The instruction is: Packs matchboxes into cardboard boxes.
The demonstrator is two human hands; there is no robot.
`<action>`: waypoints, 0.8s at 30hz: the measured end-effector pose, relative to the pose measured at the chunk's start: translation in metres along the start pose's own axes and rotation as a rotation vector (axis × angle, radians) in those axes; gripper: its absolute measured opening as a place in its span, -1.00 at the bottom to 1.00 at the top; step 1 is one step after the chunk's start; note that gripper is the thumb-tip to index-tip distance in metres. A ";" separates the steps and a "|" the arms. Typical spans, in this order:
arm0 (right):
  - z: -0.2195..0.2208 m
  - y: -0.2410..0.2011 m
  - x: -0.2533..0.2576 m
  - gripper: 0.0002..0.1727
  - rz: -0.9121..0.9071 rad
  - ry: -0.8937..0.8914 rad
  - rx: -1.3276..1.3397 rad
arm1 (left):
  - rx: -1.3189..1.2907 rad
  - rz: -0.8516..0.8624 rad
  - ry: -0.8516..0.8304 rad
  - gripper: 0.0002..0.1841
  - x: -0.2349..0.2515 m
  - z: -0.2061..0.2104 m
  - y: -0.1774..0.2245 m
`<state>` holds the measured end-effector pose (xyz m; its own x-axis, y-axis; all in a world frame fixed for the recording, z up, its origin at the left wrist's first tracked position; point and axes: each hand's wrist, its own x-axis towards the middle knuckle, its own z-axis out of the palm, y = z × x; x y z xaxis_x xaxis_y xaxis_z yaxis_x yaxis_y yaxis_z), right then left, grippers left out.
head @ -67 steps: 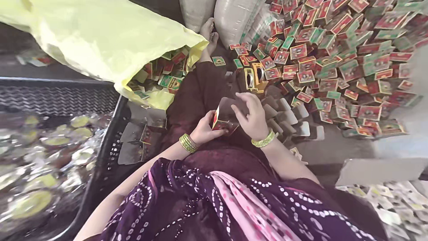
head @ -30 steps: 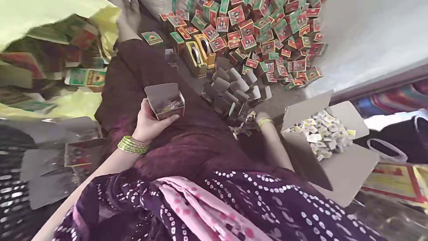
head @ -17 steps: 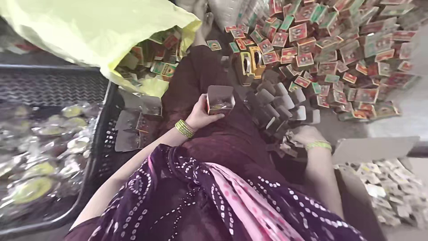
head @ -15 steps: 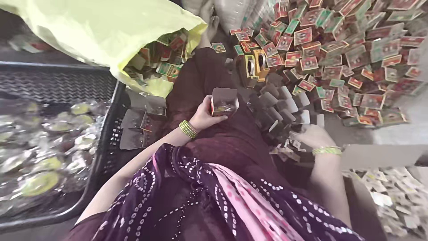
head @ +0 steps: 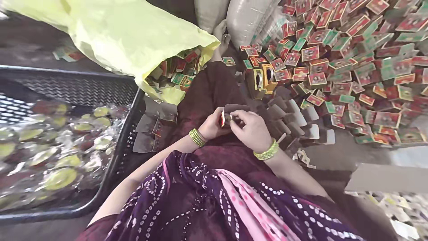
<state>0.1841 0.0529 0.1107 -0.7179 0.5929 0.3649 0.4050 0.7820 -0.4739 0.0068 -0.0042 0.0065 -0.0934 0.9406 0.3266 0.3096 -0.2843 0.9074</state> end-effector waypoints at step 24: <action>0.004 0.052 0.006 -0.59 0.231 0.238 0.656 | -0.218 -0.056 0.114 0.01 0.005 0.005 -0.002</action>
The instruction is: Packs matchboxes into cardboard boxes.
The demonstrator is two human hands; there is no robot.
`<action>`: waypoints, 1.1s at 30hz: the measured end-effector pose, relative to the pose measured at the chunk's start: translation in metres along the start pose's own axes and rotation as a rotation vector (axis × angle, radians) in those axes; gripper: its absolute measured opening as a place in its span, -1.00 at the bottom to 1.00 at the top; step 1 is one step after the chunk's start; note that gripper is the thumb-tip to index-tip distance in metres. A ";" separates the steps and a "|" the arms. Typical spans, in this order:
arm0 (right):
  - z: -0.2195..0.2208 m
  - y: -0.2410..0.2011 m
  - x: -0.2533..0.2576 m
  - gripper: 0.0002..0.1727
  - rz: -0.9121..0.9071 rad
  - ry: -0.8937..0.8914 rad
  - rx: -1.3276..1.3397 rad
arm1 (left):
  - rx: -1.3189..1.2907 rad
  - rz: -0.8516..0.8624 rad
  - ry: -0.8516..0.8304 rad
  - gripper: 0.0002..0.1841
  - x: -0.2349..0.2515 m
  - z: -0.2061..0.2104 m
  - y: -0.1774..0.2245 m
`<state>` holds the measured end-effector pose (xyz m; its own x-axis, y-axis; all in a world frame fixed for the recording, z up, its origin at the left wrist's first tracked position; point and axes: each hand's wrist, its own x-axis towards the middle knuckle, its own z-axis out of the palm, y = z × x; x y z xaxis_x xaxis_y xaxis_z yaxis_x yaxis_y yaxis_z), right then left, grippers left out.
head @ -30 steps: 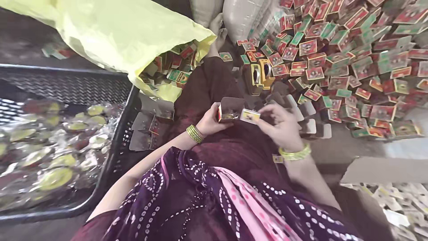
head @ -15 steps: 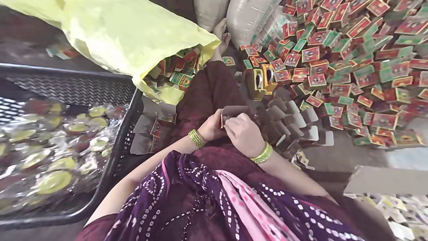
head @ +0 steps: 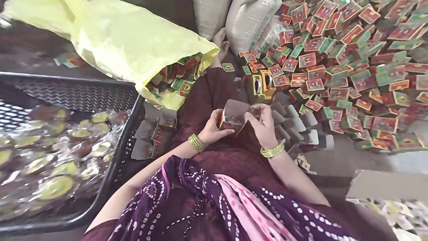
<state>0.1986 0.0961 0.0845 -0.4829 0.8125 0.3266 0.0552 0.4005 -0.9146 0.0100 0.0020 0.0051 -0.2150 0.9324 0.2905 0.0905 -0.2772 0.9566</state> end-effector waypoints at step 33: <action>0.009 0.001 -0.012 -0.55 -0.433 -0.255 -0.746 | 0.386 0.186 -0.123 -0.41 0.000 -0.005 0.002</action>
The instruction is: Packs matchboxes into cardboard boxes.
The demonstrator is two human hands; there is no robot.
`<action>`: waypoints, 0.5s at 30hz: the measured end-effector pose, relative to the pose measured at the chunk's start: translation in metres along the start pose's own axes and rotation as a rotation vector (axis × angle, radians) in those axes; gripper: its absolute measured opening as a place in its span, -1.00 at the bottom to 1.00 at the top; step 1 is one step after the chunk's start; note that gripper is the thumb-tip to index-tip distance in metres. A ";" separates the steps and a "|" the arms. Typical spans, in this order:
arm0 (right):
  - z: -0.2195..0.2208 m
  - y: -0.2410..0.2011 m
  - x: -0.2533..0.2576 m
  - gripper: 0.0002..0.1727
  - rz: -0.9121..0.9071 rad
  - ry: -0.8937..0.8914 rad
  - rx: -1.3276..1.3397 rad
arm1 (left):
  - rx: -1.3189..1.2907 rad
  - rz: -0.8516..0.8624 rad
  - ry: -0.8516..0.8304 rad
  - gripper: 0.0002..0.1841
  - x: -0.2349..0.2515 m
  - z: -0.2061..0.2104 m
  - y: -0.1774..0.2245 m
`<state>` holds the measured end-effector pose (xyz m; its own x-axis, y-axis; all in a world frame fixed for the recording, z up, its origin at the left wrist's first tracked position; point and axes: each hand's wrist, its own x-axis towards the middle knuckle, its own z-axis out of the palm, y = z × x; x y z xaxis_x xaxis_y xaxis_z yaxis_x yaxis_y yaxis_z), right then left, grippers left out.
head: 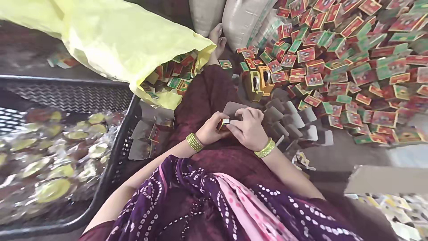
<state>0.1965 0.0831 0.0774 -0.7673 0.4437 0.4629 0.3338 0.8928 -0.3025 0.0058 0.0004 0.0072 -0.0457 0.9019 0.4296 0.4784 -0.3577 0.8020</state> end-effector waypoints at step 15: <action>0.013 0.021 0.007 -0.46 0.485 0.015 1.047 | -0.110 -0.094 -0.005 -0.30 0.000 0.000 0.004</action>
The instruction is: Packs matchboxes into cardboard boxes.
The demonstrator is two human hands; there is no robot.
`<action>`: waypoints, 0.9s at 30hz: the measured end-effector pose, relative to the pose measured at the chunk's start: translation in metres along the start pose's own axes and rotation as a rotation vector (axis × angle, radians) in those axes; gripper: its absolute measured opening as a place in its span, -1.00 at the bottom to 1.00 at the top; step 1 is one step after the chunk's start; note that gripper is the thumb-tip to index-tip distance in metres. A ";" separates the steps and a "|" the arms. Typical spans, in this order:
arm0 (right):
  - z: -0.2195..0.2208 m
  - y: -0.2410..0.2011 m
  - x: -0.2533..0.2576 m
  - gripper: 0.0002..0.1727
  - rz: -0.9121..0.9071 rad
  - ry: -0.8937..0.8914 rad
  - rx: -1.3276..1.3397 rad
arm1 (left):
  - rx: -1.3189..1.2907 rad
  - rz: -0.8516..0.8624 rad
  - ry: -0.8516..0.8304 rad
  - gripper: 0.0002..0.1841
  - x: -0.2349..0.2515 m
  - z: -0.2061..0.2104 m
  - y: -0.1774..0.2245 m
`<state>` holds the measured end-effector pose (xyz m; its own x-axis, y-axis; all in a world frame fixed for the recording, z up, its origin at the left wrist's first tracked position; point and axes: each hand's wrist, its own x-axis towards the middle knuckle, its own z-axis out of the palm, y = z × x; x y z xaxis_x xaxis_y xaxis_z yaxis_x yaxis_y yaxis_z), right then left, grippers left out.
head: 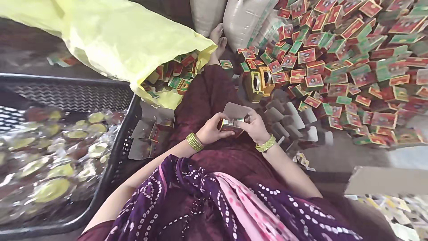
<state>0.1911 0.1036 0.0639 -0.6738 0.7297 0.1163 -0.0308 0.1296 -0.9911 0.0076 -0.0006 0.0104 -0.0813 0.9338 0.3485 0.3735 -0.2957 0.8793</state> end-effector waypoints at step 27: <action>-0.021 -0.027 0.010 -0.77 -0.613 -0.254 -0.722 | -0.128 0.030 -0.036 0.03 0.005 -0.002 -0.013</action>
<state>0.2005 0.1217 0.0932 -0.8331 0.2438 0.4965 -0.0265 0.8790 -0.4761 0.0006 0.0069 0.0015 -0.0378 0.9301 0.3654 0.2545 -0.3447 0.9036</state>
